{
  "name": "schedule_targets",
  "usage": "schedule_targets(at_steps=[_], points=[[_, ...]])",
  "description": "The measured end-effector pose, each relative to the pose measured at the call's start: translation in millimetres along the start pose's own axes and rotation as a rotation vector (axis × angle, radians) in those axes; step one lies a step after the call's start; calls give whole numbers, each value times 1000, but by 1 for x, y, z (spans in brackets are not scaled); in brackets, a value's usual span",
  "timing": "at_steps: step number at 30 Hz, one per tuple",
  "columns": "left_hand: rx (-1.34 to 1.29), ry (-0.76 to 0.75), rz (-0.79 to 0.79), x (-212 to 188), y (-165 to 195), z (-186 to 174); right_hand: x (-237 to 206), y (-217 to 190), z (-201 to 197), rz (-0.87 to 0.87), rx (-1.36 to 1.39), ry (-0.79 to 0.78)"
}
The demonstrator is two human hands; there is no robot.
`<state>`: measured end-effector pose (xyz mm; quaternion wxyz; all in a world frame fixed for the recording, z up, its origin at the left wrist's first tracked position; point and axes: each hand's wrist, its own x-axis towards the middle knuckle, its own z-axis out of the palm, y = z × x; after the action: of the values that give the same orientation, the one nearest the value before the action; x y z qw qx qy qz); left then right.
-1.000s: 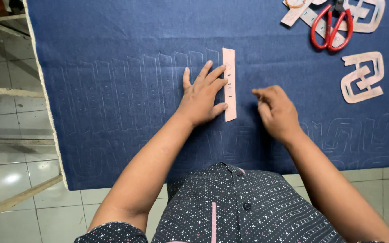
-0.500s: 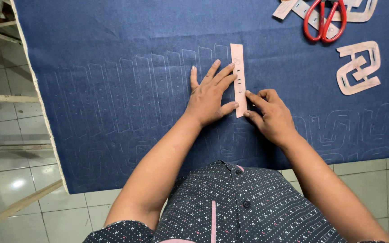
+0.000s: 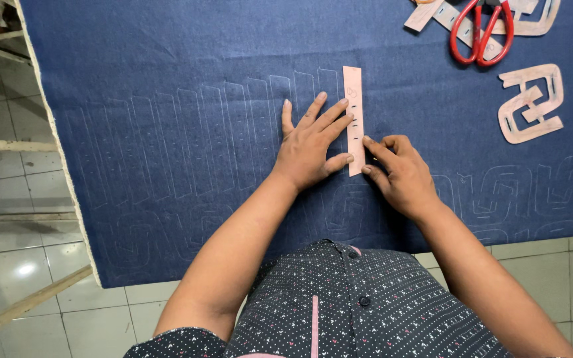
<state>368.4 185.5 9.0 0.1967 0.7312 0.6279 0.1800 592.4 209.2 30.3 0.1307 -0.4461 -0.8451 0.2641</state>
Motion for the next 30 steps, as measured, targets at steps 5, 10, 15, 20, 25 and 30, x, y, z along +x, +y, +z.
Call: schedule_targets(at_steps=[5, 10, 15, 20, 25, 30], points=[[3, 24, 9, 0, -2, 3, 0, 1, 0, -14, -1, 3], [25, 5, 4, 1, 0, 2, 1, -1, -1, 9, 2, -13], [-8, -5, 8, 0, 1, 1, 3, -2, -3, 14, 19, -32], [-8, 5, 17, 1, -1, 3, 2, 0, -2, 20, 3, -54], [-20, 14, 24, 2, 2, 1, 6, 3, -4, -6, 17, -62], [200, -206, 21, 8, 31, 0, 38, 5, -26, -194, 10, 167]])
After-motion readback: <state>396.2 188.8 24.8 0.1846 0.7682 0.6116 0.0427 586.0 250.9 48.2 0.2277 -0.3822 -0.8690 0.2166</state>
